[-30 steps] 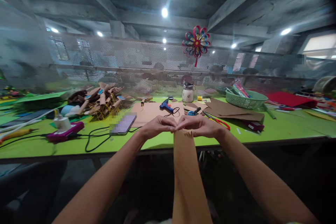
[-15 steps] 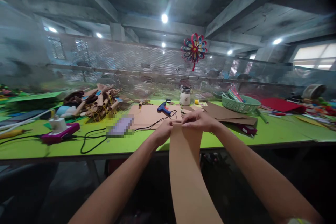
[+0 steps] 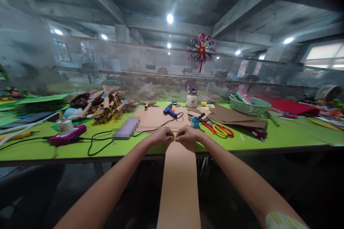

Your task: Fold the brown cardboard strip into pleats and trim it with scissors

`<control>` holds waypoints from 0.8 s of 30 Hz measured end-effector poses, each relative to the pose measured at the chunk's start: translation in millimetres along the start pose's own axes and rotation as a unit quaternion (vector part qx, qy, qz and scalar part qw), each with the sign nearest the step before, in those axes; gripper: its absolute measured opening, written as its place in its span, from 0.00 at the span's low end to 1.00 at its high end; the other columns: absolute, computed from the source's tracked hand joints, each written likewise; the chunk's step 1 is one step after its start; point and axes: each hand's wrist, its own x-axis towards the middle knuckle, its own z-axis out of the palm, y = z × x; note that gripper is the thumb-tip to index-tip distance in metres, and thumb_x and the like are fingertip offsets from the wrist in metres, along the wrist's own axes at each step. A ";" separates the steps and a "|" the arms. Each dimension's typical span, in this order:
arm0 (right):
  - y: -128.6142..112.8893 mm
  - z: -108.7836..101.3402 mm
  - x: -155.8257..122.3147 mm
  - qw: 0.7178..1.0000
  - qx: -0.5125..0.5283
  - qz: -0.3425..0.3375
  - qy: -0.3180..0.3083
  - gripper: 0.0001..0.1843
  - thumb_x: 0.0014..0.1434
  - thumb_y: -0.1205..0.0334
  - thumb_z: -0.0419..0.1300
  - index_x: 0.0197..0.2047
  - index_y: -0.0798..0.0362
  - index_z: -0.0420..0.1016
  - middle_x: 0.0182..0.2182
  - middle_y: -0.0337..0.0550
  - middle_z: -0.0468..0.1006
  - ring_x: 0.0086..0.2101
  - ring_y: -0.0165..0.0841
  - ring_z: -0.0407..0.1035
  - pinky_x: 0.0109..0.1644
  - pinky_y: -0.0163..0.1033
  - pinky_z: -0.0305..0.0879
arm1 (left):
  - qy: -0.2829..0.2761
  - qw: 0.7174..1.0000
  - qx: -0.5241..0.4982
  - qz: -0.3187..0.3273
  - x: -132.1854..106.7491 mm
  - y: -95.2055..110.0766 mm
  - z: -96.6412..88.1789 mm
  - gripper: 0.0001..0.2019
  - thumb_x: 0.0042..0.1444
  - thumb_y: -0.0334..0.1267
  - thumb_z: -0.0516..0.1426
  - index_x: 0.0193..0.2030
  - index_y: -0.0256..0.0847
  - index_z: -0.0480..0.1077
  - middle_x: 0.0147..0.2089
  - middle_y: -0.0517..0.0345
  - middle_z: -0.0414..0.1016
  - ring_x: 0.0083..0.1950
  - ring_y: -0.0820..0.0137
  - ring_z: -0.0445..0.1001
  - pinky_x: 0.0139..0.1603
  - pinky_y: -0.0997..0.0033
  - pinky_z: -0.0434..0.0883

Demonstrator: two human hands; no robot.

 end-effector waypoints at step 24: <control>26.2 10.4 -12.3 0.995 -0.010 -0.033 0.091 0.06 0.51 0.64 0.62 0.29 0.59 0.78 0.25 0.40 0.74 0.27 0.29 0.66 0.32 0.32 0.61 | 0.026 0.999 0.020 0.017 2.9 -16.8 20.9 0.08 0.50 0.35 0.54 0.32 0.37 0.75 0.29 0.58 0.71 0.32 0.71 0.66 0.32 0.75 0.60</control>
